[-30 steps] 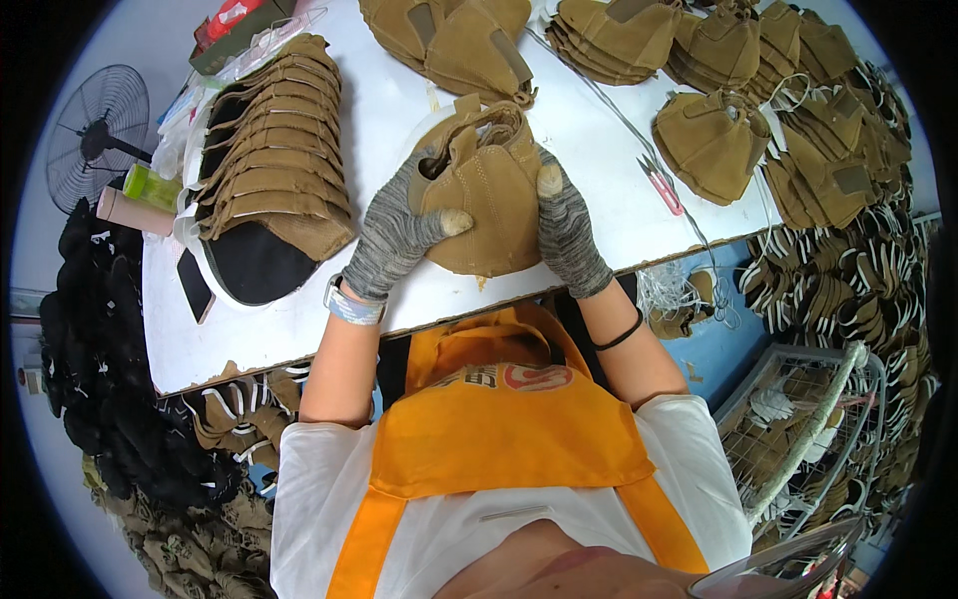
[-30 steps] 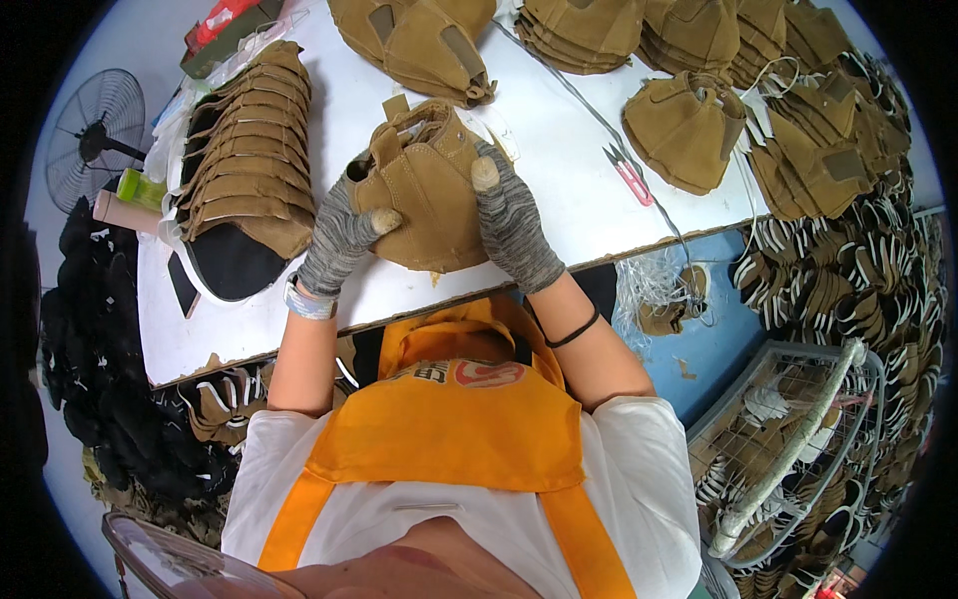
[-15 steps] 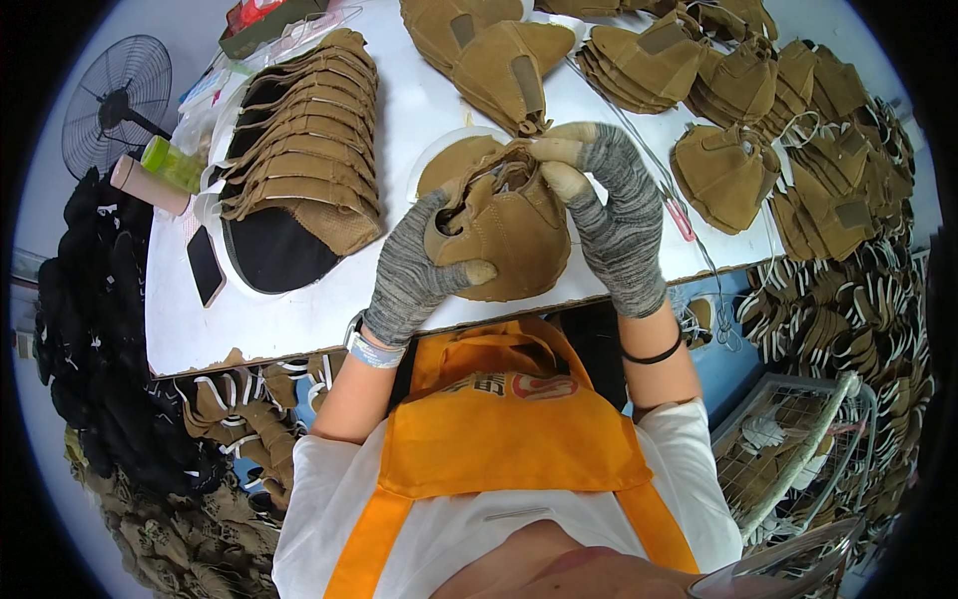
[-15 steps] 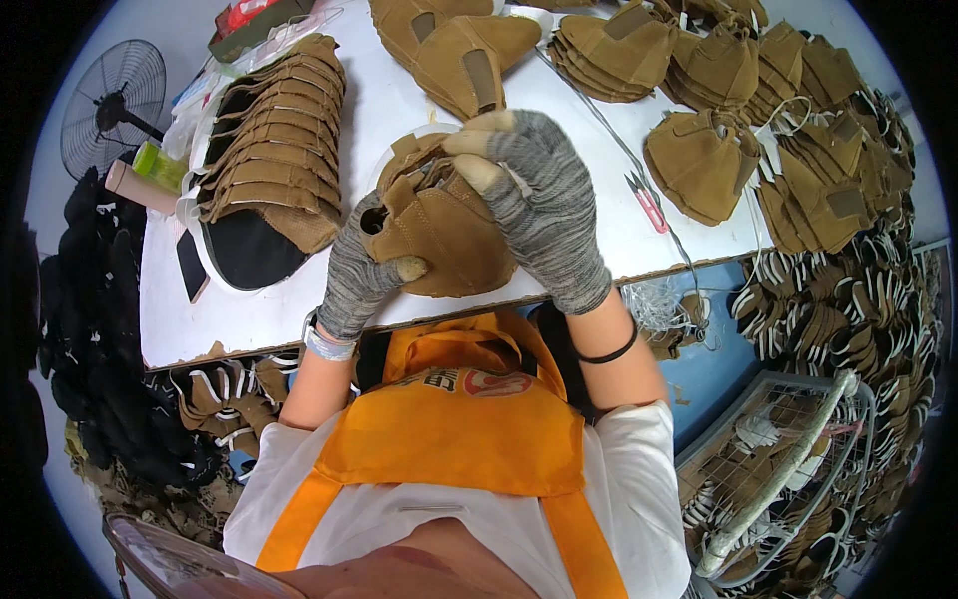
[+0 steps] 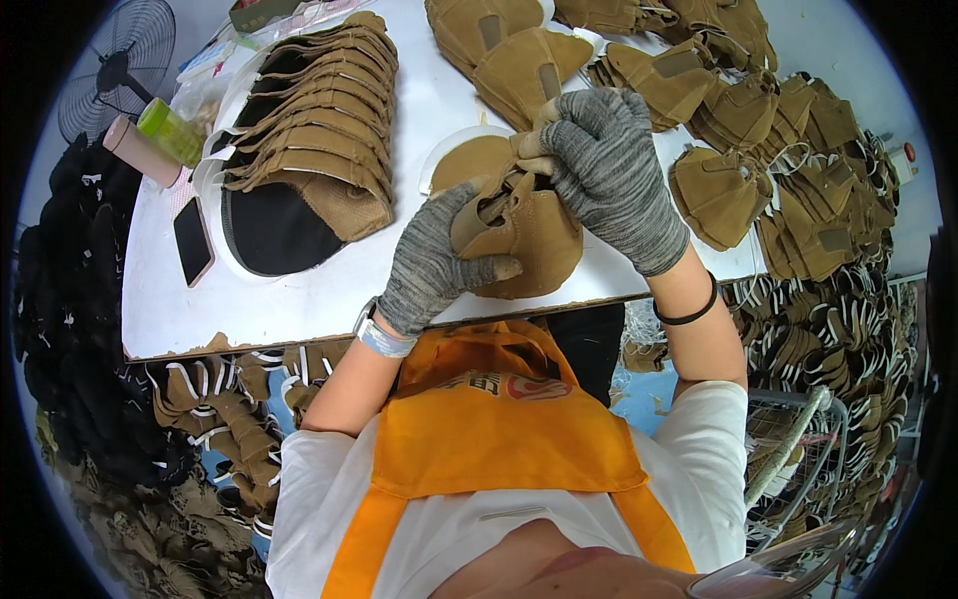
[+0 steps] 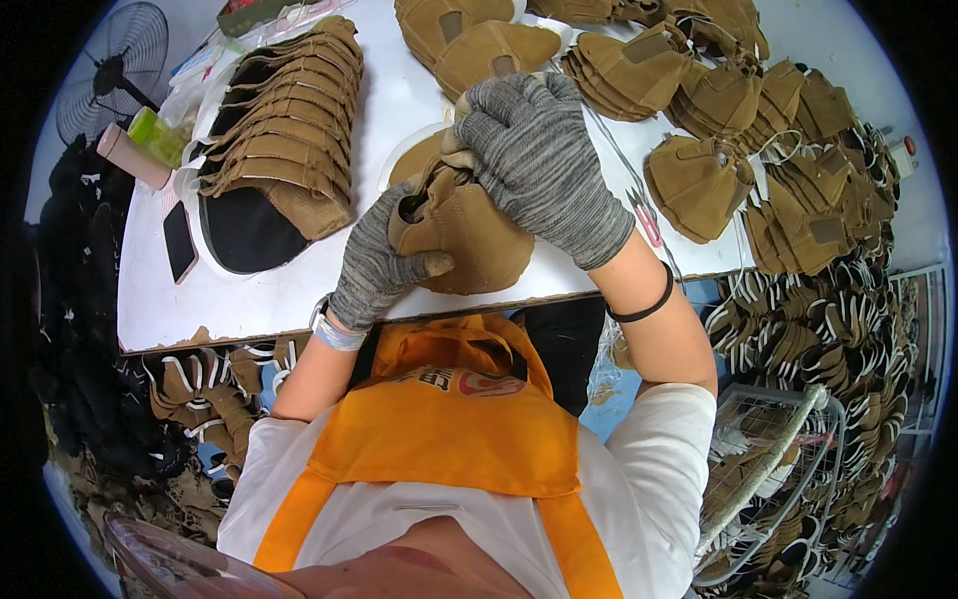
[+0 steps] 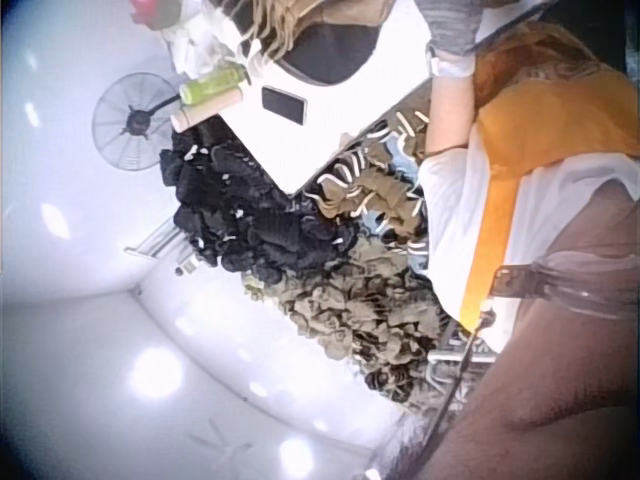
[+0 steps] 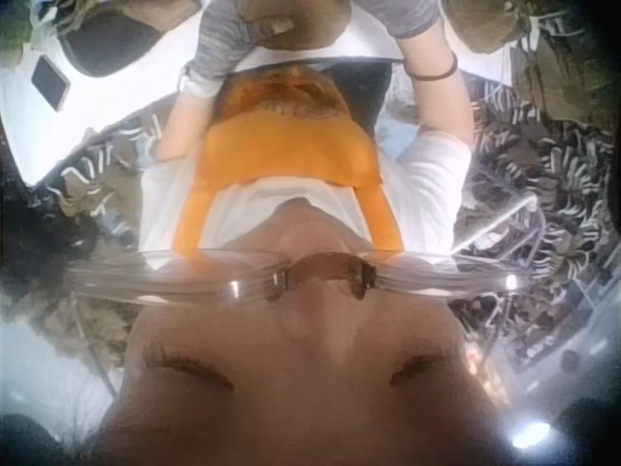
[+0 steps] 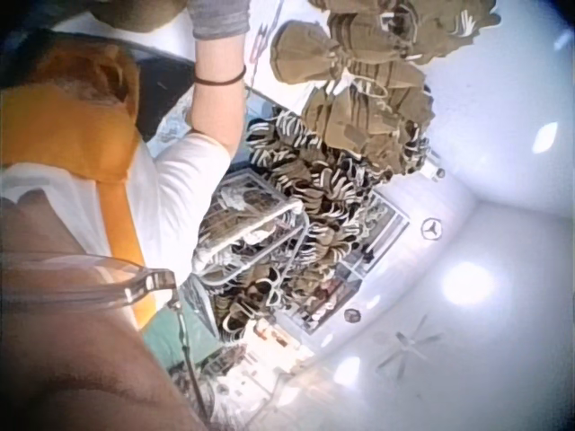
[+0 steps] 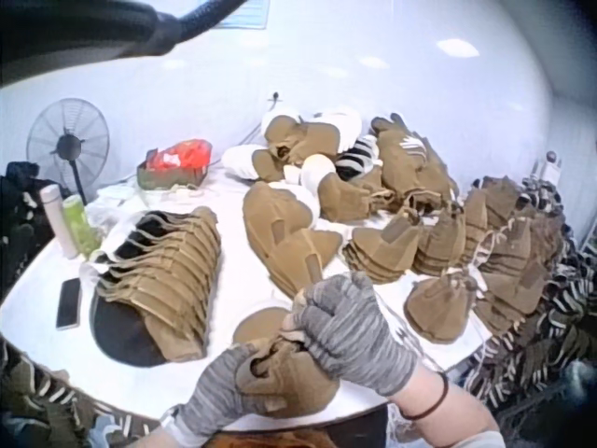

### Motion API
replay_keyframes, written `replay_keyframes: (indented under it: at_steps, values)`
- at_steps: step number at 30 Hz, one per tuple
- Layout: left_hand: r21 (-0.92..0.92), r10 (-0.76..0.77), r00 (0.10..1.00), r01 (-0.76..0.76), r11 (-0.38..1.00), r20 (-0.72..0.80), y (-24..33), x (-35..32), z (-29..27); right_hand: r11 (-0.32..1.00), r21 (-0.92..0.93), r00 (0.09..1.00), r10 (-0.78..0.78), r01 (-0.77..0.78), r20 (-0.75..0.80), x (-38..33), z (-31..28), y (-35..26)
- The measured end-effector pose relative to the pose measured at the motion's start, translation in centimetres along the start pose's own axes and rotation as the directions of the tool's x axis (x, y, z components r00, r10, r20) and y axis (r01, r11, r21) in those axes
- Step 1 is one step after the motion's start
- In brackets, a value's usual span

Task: The person picks up tan shoe parts one by one, uses hand clippers to trim excess threads from the edges and interior of each part, and places them onto a stack on a table.

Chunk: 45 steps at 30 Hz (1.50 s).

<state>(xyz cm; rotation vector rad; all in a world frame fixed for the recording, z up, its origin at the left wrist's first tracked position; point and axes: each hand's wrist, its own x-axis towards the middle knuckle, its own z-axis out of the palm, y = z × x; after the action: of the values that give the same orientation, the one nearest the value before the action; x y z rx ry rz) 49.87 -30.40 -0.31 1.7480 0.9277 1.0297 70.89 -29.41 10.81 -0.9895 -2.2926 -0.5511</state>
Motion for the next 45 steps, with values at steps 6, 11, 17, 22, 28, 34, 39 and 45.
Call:
replay_keyframes:
  at_steps: [6, 11, 17, 22, 28, 34, 39, 45]
  values:
    - [0.0, 0.029, 0.999, -0.029, 1.0, -0.028, -0.2, -0.1, 0.3, 0.996, 0.092, 1.0, 0.008, -0.007, -0.01, -0.3, -0.4, 0.2]
    - [-0.095, 0.011, 0.999, -0.014, 0.995, -0.03, -0.1, -0.1, 0.6, 0.934, 0.335, 0.979, 0.173, -0.127, -0.111, -1.4, -0.4, 1.2]
    - [0.01, 0.024, 0.999, -0.024, 1.0, -0.038, -0.1, -0.2, 0.2, 0.992, -0.094, 0.986, -0.068, 0.083, 0.152, 1.4, -1.3, 0.1]
    - [-0.07, 0.01, 1.0, -0.011, 0.997, -0.017, -0.7, -0.1, 0.4, 0.988, -0.121, 0.969, -0.062, 0.093, 0.239, 2.0, -1.1, 0.0]
    - [-0.083, 0.018, 1.0, -0.02, 0.996, -0.022, -0.1, -0.1, 0.4, 0.992, 0.126, 0.961, -0.051, 0.017, 0.271, 1.0, -1.1, 0.7]
    - [-0.048, 0.063, 0.997, -0.065, 0.997, -0.044, -0.3, -0.2, 0.5, 0.645, 0.639, 0.899, 0.397, -0.418, 0.188, -1.8, 0.9, 2.1]
    - [-0.128, 0.024, 0.999, -0.029, 0.991, -0.038, -0.2, -0.2, 0.5, 0.693, 0.6, 0.914, 0.354, -0.399, 0.199, -0.8, -1.2, 2.2]
    - [-0.057, -0.009, 0.999, 0.007, 0.998, -0.032, -0.5, -0.3, 0.4, 0.993, 0.089, 0.965, -0.095, 0.075, 0.244, 1.4, -1.7, 0.8]
